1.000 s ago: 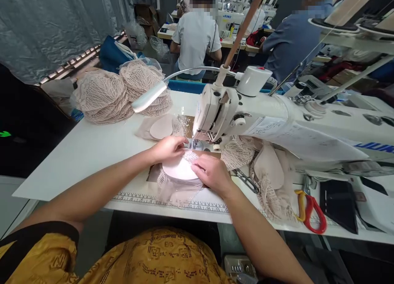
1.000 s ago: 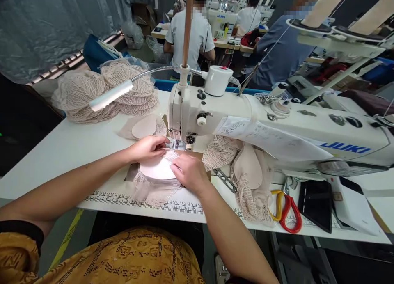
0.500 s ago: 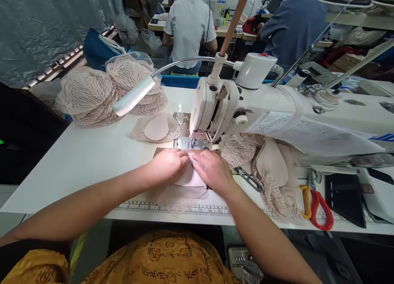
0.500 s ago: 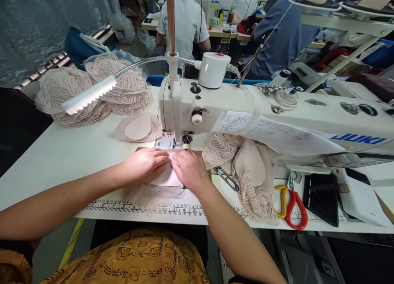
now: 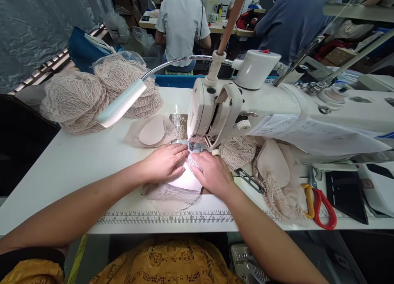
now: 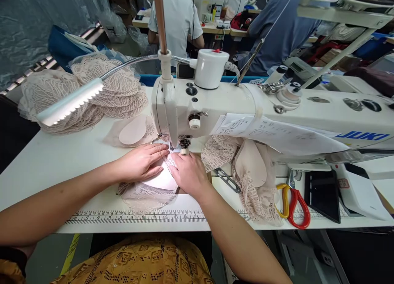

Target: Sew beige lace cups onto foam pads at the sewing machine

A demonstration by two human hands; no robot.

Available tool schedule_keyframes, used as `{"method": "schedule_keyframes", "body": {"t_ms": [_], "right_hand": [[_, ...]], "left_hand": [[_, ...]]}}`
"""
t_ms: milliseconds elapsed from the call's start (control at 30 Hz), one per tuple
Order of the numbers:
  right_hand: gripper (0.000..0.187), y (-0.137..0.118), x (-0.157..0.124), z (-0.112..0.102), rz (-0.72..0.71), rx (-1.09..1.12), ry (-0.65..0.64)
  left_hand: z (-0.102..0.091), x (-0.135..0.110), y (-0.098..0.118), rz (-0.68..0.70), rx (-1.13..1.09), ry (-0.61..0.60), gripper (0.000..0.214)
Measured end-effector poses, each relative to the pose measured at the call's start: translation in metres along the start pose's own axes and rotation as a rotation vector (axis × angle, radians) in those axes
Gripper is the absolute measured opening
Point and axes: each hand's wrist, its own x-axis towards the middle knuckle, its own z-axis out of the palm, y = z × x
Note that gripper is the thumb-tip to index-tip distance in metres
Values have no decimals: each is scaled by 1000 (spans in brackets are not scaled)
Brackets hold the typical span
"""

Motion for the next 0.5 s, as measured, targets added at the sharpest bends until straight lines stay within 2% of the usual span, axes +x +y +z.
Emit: {"method": "schedule_keyframes", "body": {"t_ms": [267,400,500], "right_hand": [[32,-4,4,2,64,-17,-15],[28,-2,5,1,77,4,5],[31,1,3,0,86,33,13]], "left_hand": [[-4,10,-20,110,-41,-47,56],[-11,12,-31,180,-34,-41,44],[-17,9,-28,195,11,-4,36]]}}
